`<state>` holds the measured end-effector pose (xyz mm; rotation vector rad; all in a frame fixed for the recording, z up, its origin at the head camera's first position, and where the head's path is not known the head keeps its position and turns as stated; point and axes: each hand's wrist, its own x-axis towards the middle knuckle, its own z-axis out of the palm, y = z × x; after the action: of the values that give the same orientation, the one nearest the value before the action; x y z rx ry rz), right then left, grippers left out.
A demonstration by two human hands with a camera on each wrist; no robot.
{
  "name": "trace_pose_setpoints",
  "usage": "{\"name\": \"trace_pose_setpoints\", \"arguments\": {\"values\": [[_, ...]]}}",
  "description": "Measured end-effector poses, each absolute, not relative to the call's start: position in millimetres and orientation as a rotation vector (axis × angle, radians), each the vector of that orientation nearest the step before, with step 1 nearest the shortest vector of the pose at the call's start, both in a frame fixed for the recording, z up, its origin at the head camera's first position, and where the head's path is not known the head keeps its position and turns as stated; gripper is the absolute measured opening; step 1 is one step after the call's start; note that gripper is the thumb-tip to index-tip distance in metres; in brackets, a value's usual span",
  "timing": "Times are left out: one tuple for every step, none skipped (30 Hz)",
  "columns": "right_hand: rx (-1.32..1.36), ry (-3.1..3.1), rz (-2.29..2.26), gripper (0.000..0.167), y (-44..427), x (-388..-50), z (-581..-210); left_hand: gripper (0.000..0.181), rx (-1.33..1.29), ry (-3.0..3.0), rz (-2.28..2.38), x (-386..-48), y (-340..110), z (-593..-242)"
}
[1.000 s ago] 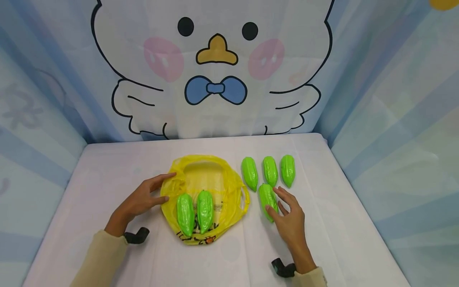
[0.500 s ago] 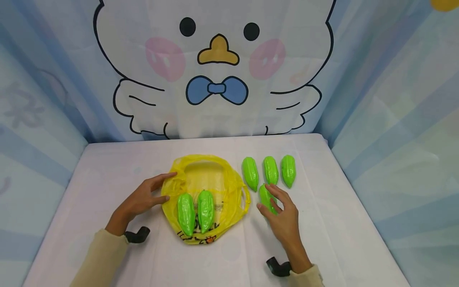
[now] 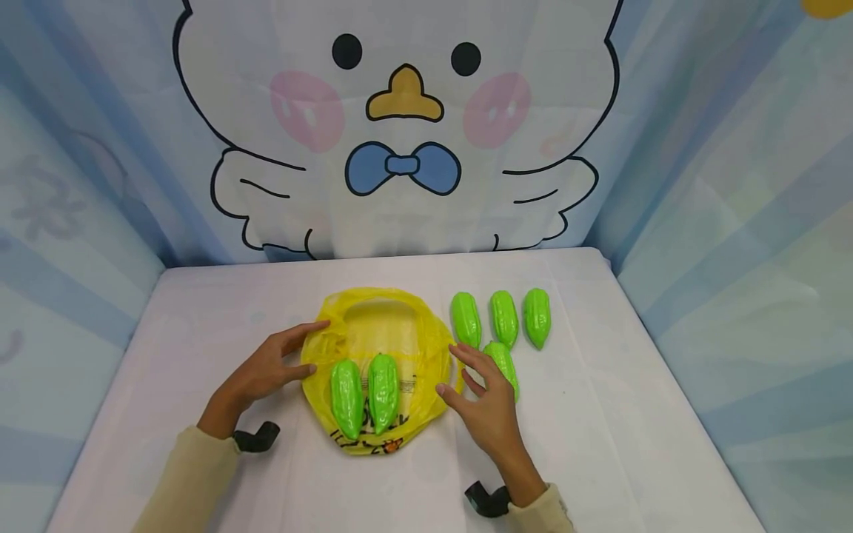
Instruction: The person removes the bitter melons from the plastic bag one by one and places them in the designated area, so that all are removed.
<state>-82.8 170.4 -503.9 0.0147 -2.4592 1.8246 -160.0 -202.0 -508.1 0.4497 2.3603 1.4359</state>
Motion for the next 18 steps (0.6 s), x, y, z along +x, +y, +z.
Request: {"name": "trace_pose_setpoints", "arguments": {"values": [[0.024,-2.46,1.834,0.062,167,-83,-504,0.072,0.453,2.361,1.436,-160,-202,-508],[0.031,-2.463,1.842,0.062,163,-83,-505,0.072,0.458,2.362,1.437,-160,-202,-508],[0.04,-2.467,1.849,0.062,160,-83,-505,0.072,0.462,2.362,1.439,-160,-203,-509],[0.047,-2.473,1.857,0.062,156,-83,-505,0.072,0.465,2.363,1.442,-160,-203,-509],[0.056,-2.483,1.864,0.063,152,-83,-506,0.072,0.463,2.362,1.446,-160,-203,-508],[0.068,-2.495,1.868,0.063,147,-82,-506,0.072,0.46,2.36,1.45,-161,-203,-508],[0.082,-2.509,1.868,0.063,143,-82,-507,0.072,0.457,2.357,1.452,-161,-203,-508],[0.097,-2.52,1.873,0.064,140,-82,-508,0.072,0.454,2.355,1.454,-161,-203,-508],[0.111,-2.53,1.877,0.064,136,-81,-508,0.072,0.448,2.352,1.455,-161,-202,-508],[0.125,-2.541,1.879,0.064,132,-81,-509,0.072,0.442,2.349,1.455,-161,-202,-508],[0.142,-2.551,1.882,0.064,129,-80,-510,0.072,0.439,2.347,1.454,-161,-202,-509],[0.159,-2.56,1.883,0.064,126,-80,-511,0.072,0.436,2.344,1.454,-161,-202,-509],[0.174,-2.57,1.887,0.064,123,-80,-512,0.071,0.435,2.344,1.455,-161,-202,-509],[0.189,-2.579,1.893,0.065,120,-79,-513,0.071,0.431,2.343,1.457,-161,-202,-509],[0.203,-2.593,1.893,0.065,117,-79,-513,0.072,0.431,2.343,1.457,-160,-202,-509],[0.225,-2.603,1.89,0.066,115,-79,-514,0.072,0.43,2.343,1.459,-160,-202,-509],[0.239,-2.613,1.891,0.066,112,-79,-515,0.072,0.426,2.344,1.459,-160,-202,-509],[0.253,-2.622,1.891,0.067,110,-79,-516,0.072,0.416,2.344,1.459,-160,-202,-509]]}}
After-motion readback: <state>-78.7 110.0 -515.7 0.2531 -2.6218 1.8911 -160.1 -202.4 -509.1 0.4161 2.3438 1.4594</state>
